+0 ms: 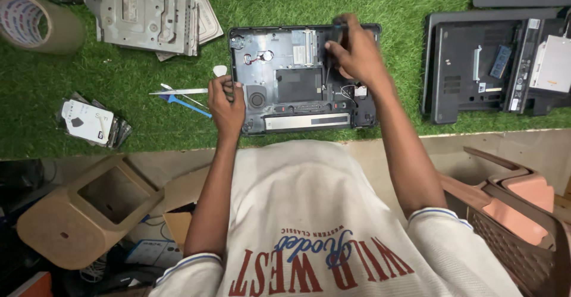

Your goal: The person opens a laptop, removes its bottom cover, and works on the internal components, using a screwdriver on parts inside the chassis. They lift and reposition the laptop chassis, handle a cable near another laptop, and continue manipulating internal parts on the workbench.

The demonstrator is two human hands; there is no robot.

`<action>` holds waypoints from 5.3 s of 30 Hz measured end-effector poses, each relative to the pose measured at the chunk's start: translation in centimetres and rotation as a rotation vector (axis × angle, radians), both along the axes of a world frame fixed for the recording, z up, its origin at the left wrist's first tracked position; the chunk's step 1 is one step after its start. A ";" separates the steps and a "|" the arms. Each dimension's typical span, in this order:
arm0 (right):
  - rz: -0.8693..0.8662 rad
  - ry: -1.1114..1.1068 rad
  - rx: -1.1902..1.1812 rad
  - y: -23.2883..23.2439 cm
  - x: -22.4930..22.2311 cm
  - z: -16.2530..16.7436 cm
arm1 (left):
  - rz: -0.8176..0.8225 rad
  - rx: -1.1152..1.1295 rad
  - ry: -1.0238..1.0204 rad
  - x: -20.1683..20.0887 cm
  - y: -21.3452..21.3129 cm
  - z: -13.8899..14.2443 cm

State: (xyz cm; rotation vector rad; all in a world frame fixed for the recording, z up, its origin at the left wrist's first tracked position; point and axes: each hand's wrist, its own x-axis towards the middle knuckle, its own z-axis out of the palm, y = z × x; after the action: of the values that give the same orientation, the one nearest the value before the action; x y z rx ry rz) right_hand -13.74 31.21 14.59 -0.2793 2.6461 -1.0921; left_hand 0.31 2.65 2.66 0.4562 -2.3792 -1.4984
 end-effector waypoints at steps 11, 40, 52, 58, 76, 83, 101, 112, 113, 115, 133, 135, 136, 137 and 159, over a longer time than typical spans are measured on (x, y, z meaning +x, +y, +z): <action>-0.013 0.110 0.059 -1.6 -2.2 -5.3 | 0.011 -0.002 -0.048 -0.7 0.0 0.4; -0.005 0.024 0.475 -4.9 -4.2 -7.5 | -0.804 -0.570 -0.027 -4.6 9.6 5.0; -0.098 -0.013 0.524 -5.6 -2.5 -8.1 | -0.696 -0.500 0.033 -1.8 10.4 4.7; -0.091 0.067 0.504 -4.8 -1.8 -6.7 | -0.652 -0.480 0.180 -1.4 10.6 4.5; 0.063 0.021 0.464 -3.8 -1.6 -6.7 | -0.684 -0.445 0.163 -2.4 10.4 4.8; 0.058 0.039 0.472 -4.0 -1.0 -6.0 | -0.696 -0.511 0.164 -2.9 10.6 4.9; 0.009 0.111 0.130 -2.2 -5.3 -5.7 | -0.755 -0.489 0.070 -4.9 10.5 5.4; 0.000 0.213 0.262 -3.5 -4.4 -6.2 | -0.786 -0.533 0.007 -5.3 10.4 5.0; 0.003 0.222 0.260 -3.5 -4.5 -6.4 | -0.786 -0.539 0.002 -5.4 10.3 5.1; 0.013 0.281 0.252 -3.2 -4.7 -6.9 | -0.794 -0.537 -0.003 -5.7 10.4 5.2; -0.042 0.485 0.163 -2.0 -5.3 -9.8 | -0.796 -0.510 0.057 -6.7 10.9 4.7; -0.071 0.534 0.146 -2.3 -4.9 -9.7 | -0.793 -0.483 0.060 -6.6 10.6 4.9; -0.041 0.560 0.130 -2.4 -4.7 -9.6 | -0.797 -0.478 0.049 -6.5 10.5 5.0; -0.009 0.589 0.113 -2.3 -4.9 -9.5 | -0.799 -0.476 0.039 -6.6 10.5 5.0; -0.260 0.269 -0.305 0.9 -3.4 -6.8 | -1.016 -0.806 0.583 -14.9 6.9 7.0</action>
State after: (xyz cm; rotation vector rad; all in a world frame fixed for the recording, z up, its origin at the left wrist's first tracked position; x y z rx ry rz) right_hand -17.19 32.06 7.77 -0.1510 2.7985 -1.6528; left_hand -14.59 9.50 9.62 -1.3191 -2.4548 -0.5734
